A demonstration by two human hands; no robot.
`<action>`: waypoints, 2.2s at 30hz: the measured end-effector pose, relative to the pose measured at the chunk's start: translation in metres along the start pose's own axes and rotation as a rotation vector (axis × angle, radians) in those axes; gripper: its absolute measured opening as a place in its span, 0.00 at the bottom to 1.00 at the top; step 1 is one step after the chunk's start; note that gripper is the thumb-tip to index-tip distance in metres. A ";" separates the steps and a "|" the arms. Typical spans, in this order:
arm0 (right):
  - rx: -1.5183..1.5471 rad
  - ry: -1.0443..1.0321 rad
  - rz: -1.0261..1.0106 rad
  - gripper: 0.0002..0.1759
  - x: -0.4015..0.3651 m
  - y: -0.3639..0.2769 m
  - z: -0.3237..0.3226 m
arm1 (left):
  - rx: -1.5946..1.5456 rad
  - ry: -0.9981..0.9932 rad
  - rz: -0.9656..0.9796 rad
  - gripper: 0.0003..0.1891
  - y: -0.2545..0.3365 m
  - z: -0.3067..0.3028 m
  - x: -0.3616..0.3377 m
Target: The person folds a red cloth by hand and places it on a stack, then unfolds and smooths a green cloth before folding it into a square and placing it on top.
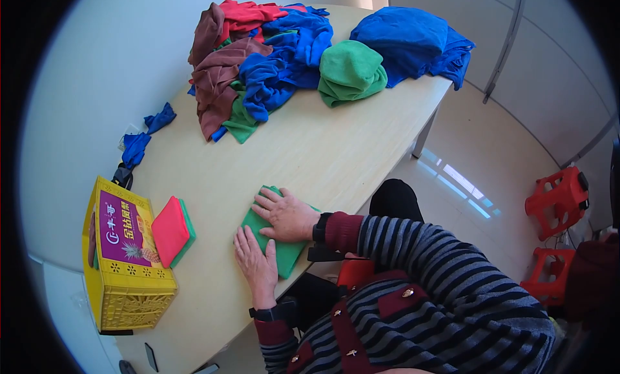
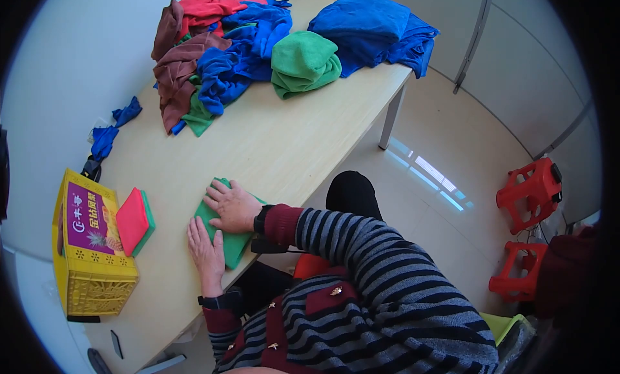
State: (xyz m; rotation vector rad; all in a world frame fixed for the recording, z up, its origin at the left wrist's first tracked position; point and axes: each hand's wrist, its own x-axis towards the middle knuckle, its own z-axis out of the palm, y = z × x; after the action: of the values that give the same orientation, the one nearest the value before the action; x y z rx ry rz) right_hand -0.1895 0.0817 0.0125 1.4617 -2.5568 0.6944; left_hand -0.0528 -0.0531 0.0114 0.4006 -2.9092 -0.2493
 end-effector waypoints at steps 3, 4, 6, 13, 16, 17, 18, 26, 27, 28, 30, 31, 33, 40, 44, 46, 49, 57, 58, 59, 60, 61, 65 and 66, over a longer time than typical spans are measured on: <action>0.009 -0.032 -0.003 0.39 0.000 -0.001 -0.007 | -0.017 0.005 -0.022 0.38 -0.001 0.001 -0.005; 0.014 -0.060 0.008 0.39 0.000 -0.002 -0.011 | -0.020 -0.002 -0.021 0.39 -0.001 0.001 -0.008; 0.023 -0.093 -0.019 0.40 0.002 -0.003 -0.013 | -0.026 0.007 -0.027 0.39 0.002 -0.001 -0.004; -0.048 -0.033 -0.067 0.37 0.007 -0.006 -0.003 | -0.007 0.085 -0.077 0.41 0.004 -0.001 -0.013; -0.067 -0.082 -0.080 0.36 0.008 -0.012 -0.011 | -0.024 0.082 -0.121 0.43 0.008 -0.002 -0.020; -0.064 -0.075 -0.089 0.36 0.008 -0.011 -0.009 | -0.028 0.080 -0.138 0.43 0.008 -0.004 -0.020; -0.058 -0.068 -0.099 0.36 0.009 -0.011 -0.007 | -0.022 0.130 -0.121 0.43 0.006 -0.002 -0.019; -0.093 -0.069 -0.205 0.36 0.010 -0.007 0.000 | -0.059 0.205 -0.137 0.43 0.006 0.007 -0.031; -0.082 -0.074 -0.230 0.36 0.010 -0.005 0.000 | -0.048 0.211 -0.162 0.43 0.007 0.007 -0.032; -0.078 -0.083 -0.232 0.36 0.009 -0.003 0.000 | -0.048 0.218 -0.158 0.43 0.009 0.007 -0.034; -0.072 -0.094 -0.233 0.35 0.013 -0.003 0.003 | -0.042 0.232 -0.141 0.43 0.009 0.004 -0.038; -0.065 -0.097 -0.253 0.35 0.015 -0.004 0.005 | -0.035 0.238 -0.160 0.43 0.008 0.002 -0.040; -0.049 -0.103 -0.250 0.34 0.015 -0.003 0.004 | -0.059 0.212 -0.164 0.43 0.011 0.002 -0.041; -0.010 0.021 -0.262 0.31 -0.005 -0.011 -0.010 | -0.030 0.247 -0.177 0.44 0.012 0.001 -0.048; 0.158 0.019 -0.196 0.29 -0.031 -0.020 -0.016 | -0.016 0.225 -0.185 0.44 0.020 -0.002 -0.050; 0.135 0.054 -0.251 0.28 -0.035 -0.020 -0.014 | -0.016 0.226 -0.215 0.44 0.022 -0.004 -0.052; 0.195 0.037 -0.283 0.27 -0.028 -0.012 -0.017 | 0.038 0.216 -0.205 0.44 0.026 -0.006 -0.057; 0.457 -0.189 -0.126 0.26 0.001 0.007 -0.032 | 0.112 0.208 -0.149 0.44 0.041 -0.014 -0.082; 0.505 -0.251 -0.051 0.26 0.001 0.006 -0.034 | 0.124 0.206 -0.143 0.43 0.042 -0.017 -0.083; 0.507 -0.249 -0.048 0.26 -0.001 0.002 -0.035 | 0.125 0.204 -0.139 0.43 0.042 -0.020 -0.084; 0.370 -0.178 -0.094 0.28 -0.007 -0.008 -0.035 | 0.122 0.208 -0.133 0.42 0.043 -0.023 -0.084; 0.230 -0.110 -0.138 0.29 -0.014 -0.017 -0.035 | 0.115 0.212 -0.126 0.41 0.045 -0.025 -0.085; 0.005 -0.028 -0.133 0.34 -0.030 -0.035 -0.019 | 0.084 0.160 -0.134 0.37 0.049 -0.042 -0.080; -0.039 -0.024 -0.106 0.36 -0.036 -0.037 -0.014 | 0.070 0.129 -0.140 0.36 0.050 -0.046 -0.077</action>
State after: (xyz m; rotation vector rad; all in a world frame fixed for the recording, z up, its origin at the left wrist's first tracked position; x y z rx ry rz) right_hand -0.1410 0.1007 0.0261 1.5894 -2.4736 0.6126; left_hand 0.0177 0.0093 0.0529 0.6091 -2.7725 -0.1367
